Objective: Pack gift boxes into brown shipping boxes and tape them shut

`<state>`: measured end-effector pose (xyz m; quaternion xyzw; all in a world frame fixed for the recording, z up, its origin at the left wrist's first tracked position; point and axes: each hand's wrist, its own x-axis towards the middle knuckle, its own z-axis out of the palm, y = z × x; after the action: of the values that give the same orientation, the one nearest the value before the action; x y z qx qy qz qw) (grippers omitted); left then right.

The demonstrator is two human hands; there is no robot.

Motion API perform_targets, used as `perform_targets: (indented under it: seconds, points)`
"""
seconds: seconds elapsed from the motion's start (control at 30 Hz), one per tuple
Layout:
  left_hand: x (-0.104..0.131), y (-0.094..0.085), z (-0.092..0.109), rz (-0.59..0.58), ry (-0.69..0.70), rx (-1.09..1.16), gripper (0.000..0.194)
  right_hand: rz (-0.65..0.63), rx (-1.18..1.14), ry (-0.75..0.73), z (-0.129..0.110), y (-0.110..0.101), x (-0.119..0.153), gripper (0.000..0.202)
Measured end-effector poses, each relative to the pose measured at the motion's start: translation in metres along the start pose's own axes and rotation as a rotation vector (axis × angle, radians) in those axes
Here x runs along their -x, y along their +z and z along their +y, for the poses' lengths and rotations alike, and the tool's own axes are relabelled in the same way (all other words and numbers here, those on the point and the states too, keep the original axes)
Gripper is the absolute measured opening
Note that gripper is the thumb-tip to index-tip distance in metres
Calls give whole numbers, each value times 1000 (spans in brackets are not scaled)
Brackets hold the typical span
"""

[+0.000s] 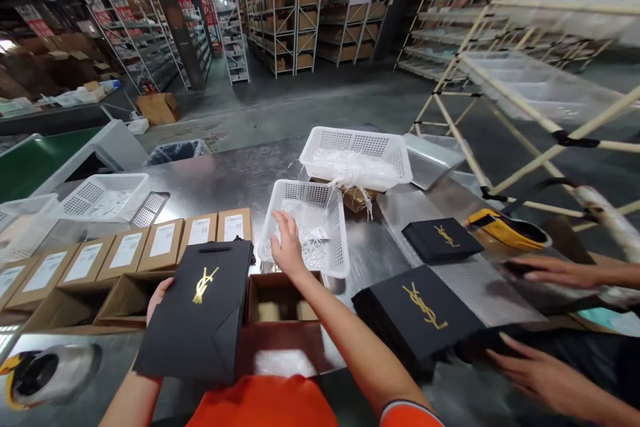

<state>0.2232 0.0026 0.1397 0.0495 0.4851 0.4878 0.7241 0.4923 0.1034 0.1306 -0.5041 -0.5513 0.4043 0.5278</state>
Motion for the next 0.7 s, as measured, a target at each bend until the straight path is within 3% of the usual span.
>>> perform_targets:
  seconds: [0.1,0.13,0.2,0.3,0.4,0.57,0.7]
  points:
    - [8,17,8,-70,-149,69,43,-461,269,-523,-28,-17,5,56]
    - [9,21,8,-128,-169,77,48,-603,347,-640,-34,-21,6,57]
    - [9,27,6,-240,-191,80,54,-756,409,-716,-41,-26,9,59]
    - [4,24,1,-340,-203,83,56,-789,360,-630,-41,-30,13,49]
    - [-2,13,-2,-361,-176,73,52,-761,309,-558,-38,-35,15,29]
    - [7,0,-3,-352,100,182,67,-769,223,-540,-47,-45,25,20]
    - [18,-3,-2,-337,296,211,74,-714,224,-512,-53,-34,41,19]
